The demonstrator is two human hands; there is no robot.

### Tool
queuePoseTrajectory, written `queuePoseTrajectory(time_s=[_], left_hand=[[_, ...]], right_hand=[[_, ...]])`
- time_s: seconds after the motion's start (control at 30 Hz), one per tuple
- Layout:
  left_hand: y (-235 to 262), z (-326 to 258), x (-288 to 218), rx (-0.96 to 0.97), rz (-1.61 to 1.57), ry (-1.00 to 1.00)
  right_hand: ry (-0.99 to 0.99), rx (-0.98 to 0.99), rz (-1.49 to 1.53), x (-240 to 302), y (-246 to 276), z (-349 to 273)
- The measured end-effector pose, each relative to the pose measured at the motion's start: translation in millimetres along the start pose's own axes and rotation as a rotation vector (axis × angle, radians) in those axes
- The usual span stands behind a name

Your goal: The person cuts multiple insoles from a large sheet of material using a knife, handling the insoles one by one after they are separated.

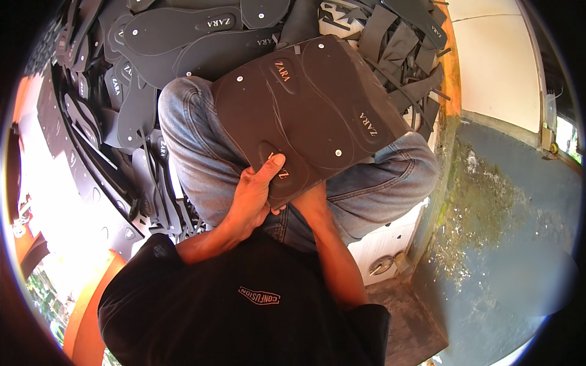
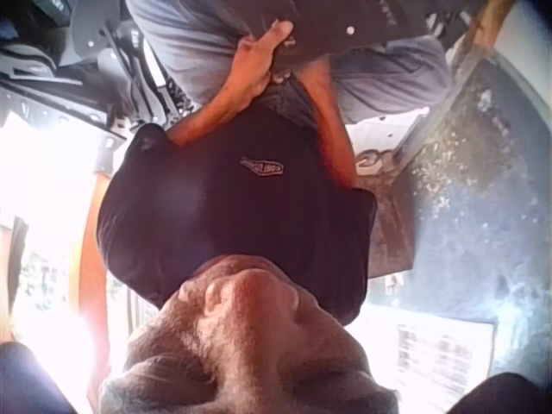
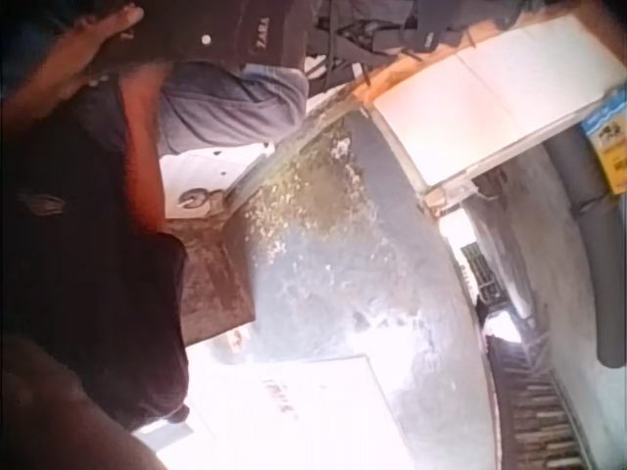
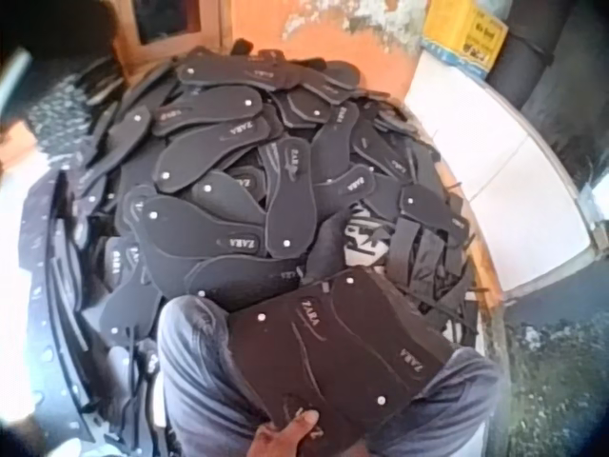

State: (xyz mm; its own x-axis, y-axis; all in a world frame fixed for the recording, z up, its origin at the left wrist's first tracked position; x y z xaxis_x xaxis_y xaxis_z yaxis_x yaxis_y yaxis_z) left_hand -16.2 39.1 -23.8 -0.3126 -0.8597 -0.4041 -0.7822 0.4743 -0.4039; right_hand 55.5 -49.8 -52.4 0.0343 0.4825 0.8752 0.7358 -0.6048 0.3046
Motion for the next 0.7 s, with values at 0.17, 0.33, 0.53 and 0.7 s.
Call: queuePoseTrajectory(time_s=[0.17,0.33,0.53,0.7], left_hand=[[-3,0,1,-0.010,-0.017,-0.002],[-3,2,3,0.001,-0.018,-0.002],[-3,1,-1,0.008,-0.036,-0.013],[-5,-2,-4,-0.037,-0.031,0.046]], right_hand=[[-0.108,-0.088,0.171,-6,-8,0],[-0.120,-0.131,0.254,-9,-16,6],[-0.133,-0.158,0.314,-9,-25,25],[-0.147,-0.170,0.341,-7,-26,42]])
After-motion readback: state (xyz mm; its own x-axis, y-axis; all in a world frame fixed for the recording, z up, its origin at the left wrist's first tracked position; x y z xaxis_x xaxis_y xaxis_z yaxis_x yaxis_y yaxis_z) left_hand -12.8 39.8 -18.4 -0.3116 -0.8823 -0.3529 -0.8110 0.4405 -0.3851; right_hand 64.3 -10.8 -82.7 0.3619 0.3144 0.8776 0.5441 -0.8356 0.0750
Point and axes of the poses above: each hand's wrist, its own z-axis towards the middle knuckle, its own y-axis out of the back of the hand, x = y × z, the point moved 3 cm from there along z, towards the middle knuckle, and after that the axes turned 7 degrees about z, right-handed, at the moved point
